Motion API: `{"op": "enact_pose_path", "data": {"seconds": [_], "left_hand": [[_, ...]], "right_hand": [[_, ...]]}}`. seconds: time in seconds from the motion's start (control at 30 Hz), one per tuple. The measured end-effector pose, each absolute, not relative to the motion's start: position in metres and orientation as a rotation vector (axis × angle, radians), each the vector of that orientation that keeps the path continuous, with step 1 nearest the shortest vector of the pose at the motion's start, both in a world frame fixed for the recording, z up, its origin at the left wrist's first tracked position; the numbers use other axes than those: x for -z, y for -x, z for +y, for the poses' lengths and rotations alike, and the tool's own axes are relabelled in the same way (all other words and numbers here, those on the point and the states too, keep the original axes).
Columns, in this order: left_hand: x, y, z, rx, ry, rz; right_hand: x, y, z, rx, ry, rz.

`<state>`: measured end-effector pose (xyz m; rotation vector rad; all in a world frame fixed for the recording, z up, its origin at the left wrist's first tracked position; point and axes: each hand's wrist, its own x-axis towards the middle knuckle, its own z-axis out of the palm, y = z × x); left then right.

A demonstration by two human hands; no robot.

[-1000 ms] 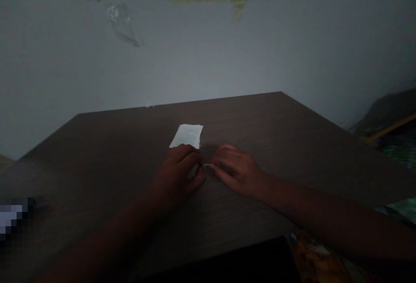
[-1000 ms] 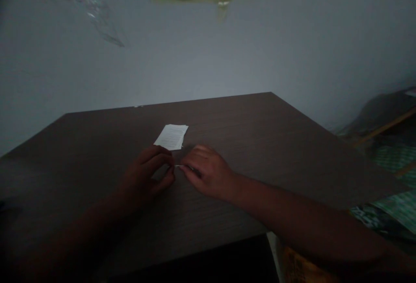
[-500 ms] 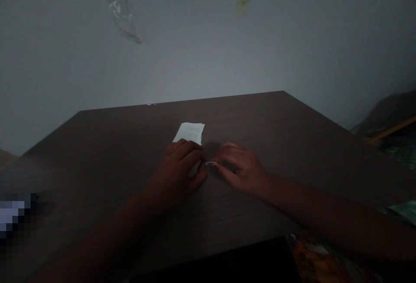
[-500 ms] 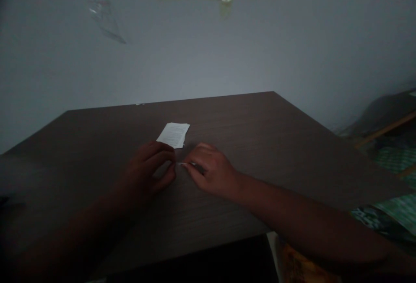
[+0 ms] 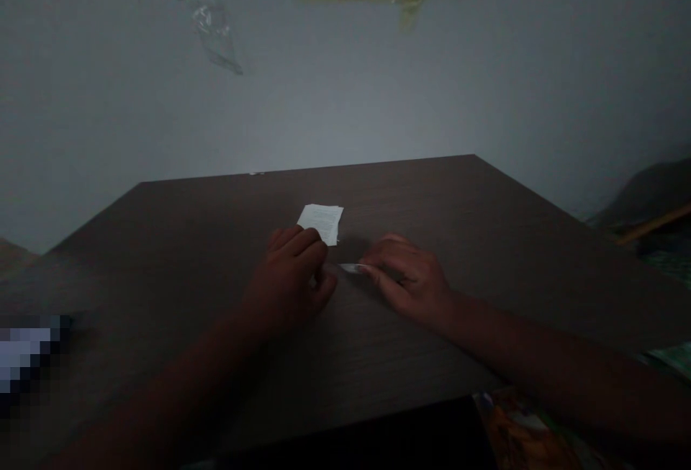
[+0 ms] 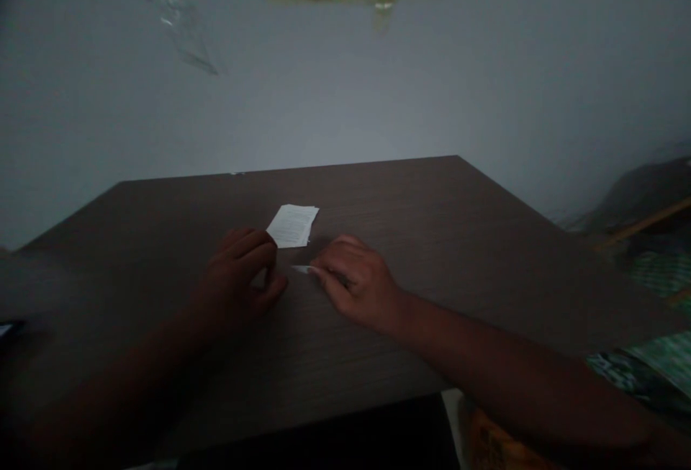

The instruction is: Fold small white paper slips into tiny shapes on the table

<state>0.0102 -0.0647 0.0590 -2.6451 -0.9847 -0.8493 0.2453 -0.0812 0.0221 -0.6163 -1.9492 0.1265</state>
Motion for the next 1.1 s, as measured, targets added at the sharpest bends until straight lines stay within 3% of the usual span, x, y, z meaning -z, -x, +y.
{"op": "enact_pose_path", "data": {"seconds": [0.53, 0.8, 1.1], "left_hand": [[-0.047, -0.014, -0.067, 1.217, 3.003, -0.987], [-0.051, -0.023, -0.074, 0.966, 2.983, -1.053], [-0.049, -0.026, -0.078, 0.824, 2.875, -0.988]], "right_hand": [[-0.011, -0.244, -0.075, -0.457, 0.672, -1.831], [-0.014, -0.241, -0.076, -0.118, 0.684, -1.930], [-0.017, -0.239, -0.077, -0.006, 0.701, -1.976]]}}
